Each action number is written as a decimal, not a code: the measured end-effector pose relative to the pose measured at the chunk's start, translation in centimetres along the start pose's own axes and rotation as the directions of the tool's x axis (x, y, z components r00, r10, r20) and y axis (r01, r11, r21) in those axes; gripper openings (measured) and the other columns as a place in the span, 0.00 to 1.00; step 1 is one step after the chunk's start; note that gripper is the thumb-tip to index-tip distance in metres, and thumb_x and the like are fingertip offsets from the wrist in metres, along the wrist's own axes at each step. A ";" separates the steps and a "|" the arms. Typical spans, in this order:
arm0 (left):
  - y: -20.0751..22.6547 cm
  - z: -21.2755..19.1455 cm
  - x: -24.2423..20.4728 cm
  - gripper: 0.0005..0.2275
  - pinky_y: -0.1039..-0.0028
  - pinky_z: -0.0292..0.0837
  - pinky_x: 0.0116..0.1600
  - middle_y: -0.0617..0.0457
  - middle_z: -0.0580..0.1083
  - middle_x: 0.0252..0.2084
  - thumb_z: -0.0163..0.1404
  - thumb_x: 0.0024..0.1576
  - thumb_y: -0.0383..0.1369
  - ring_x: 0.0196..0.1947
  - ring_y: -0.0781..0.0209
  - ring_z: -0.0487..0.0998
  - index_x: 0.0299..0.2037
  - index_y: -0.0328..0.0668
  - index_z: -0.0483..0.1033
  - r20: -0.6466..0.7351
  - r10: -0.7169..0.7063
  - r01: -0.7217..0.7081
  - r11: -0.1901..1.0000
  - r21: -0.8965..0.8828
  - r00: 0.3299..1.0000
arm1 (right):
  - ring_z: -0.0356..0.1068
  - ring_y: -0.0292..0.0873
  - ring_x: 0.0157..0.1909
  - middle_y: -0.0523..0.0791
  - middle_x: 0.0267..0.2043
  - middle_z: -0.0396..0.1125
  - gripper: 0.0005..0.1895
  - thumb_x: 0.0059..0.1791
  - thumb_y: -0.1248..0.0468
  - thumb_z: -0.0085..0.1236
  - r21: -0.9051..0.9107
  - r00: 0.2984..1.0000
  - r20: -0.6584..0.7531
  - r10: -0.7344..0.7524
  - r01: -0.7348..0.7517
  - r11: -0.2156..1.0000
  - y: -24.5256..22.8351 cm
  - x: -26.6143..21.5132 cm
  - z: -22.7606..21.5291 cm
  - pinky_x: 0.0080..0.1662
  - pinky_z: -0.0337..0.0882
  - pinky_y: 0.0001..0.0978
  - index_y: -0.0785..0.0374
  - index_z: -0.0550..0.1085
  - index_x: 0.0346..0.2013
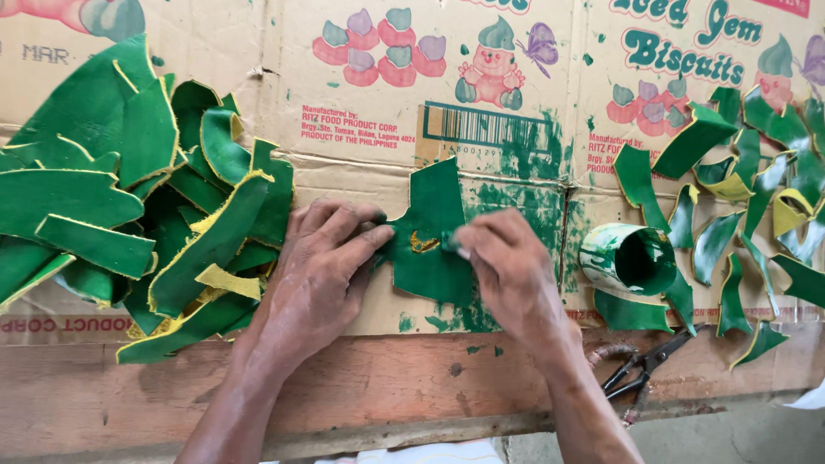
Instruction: The person paints green foam pieces with green paint using a small brush. They pick up each piece, apply paint to the surface, and place the finished pieces on a cardboard surface. The process is repeated for multiple pieces.
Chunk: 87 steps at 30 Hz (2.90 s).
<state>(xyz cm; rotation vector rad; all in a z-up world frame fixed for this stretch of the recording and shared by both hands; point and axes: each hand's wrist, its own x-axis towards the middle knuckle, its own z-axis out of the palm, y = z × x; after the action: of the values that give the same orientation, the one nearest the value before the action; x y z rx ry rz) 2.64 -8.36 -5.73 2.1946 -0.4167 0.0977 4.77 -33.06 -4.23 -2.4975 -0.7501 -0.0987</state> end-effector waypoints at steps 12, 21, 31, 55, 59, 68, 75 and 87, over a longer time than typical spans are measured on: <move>0.0 -0.4 0.1 0.17 0.58 0.62 0.61 0.49 0.74 0.51 0.56 0.46 0.20 0.57 0.48 0.70 0.48 0.35 0.80 0.046 -0.023 0.025 0.999 -0.037 0.999 | 0.67 0.42 0.42 0.44 0.40 0.70 0.11 0.47 0.74 0.61 0.068 0.999 -0.030 -0.021 0.023 0.997 -1.9 -3.8 -2.4 0.40 0.70 0.31 0.57 0.79 0.42; -0.1 -0.1 0.0 0.13 0.58 0.63 0.61 0.51 0.75 0.50 0.57 0.50 0.22 0.56 0.49 0.71 0.46 0.35 0.79 -0.018 -0.021 0.020 0.998 -0.060 1.000 | 0.69 0.49 0.48 0.47 0.42 0.70 0.10 0.48 0.74 0.63 -0.017 0.988 -0.123 -0.097 0.096 0.995 2.0 7.2 1.6 0.47 0.71 0.40 0.64 0.76 0.43; -0.5 0.2 -0.2 0.14 0.55 0.62 0.61 0.50 0.74 0.49 0.58 0.48 0.22 0.56 0.48 0.71 0.45 0.36 0.79 -0.014 -0.039 0.038 0.998 -0.055 0.999 | 0.66 0.46 0.39 0.48 0.39 0.69 0.13 0.47 0.80 0.55 0.023 0.996 0.091 0.009 -0.012 1.000 -2.8 -2.9 0.8 0.37 0.69 0.35 0.65 0.77 0.43; -0.4 0.0 -0.3 0.09 0.59 0.64 0.62 0.44 0.71 0.52 0.57 0.50 0.21 0.57 0.44 0.69 0.40 0.32 0.75 -0.042 -0.068 0.062 0.989 -0.131 0.997 | 0.65 0.49 0.38 0.49 0.36 0.68 0.10 0.48 0.76 0.60 -0.049 0.999 0.039 -0.022 0.024 0.998 -3.3 -0.8 2.0 0.39 0.68 0.40 0.66 0.74 0.44; -0.5 0.2 -0.2 0.10 0.58 0.64 0.62 0.43 0.71 0.52 0.57 0.49 0.21 0.57 0.44 0.69 0.41 0.32 0.75 -0.054 -0.062 0.054 0.989 -0.136 0.997 | 0.67 0.47 0.39 0.48 0.38 0.70 0.14 0.45 0.77 0.58 -0.008 0.992 0.126 0.011 -0.010 1.000 -5.5 -4.0 1.8 0.39 0.69 0.37 0.63 0.75 0.43; -0.2 -0.7 -0.9 0.16 0.59 0.67 0.64 0.37 0.66 0.62 0.54 0.52 0.18 0.64 0.38 0.68 0.50 0.31 0.71 -0.104 -0.163 0.139 0.968 -0.210 0.981 | 0.69 0.51 0.45 0.49 0.41 0.70 0.11 0.47 0.76 0.61 -0.056 0.995 -0.052 0.086 -0.089 0.994 -5.0 2.4 1.1 0.45 0.71 0.42 0.64 0.75 0.43; -0.5 -0.1 -1.2 0.16 0.56 0.65 0.64 0.34 0.65 0.61 0.54 0.50 0.18 0.63 0.34 0.66 0.49 0.30 0.68 -0.156 -0.141 0.108 0.973 -0.206 0.978 | 0.69 0.51 0.44 0.51 0.40 0.69 0.12 0.45 0.78 0.58 -0.028 0.994 0.106 0.035 -0.032 0.999 -6.8 -0.6 2.3 0.44 0.72 0.41 0.66 0.74 0.41; -0.4 -0.2 -1.5 0.17 0.56 0.67 0.65 0.32 0.64 0.62 0.44 0.51 0.12 0.63 0.33 0.67 0.51 0.29 0.67 -0.197 -0.213 0.147 0.941 -0.303 0.957 | 0.69 0.47 0.44 0.48 0.39 0.70 0.12 0.47 0.79 0.57 -0.069 0.996 0.020 0.092 -0.091 0.994 -6.5 2.9 3.2 0.45 0.71 0.40 0.65 0.76 0.43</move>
<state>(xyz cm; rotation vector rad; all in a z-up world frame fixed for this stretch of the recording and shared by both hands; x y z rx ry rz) 1.41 -7.60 -6.22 1.8983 -0.0904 0.1746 3.53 -25.39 -3.30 -2.5973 -0.6505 -0.0632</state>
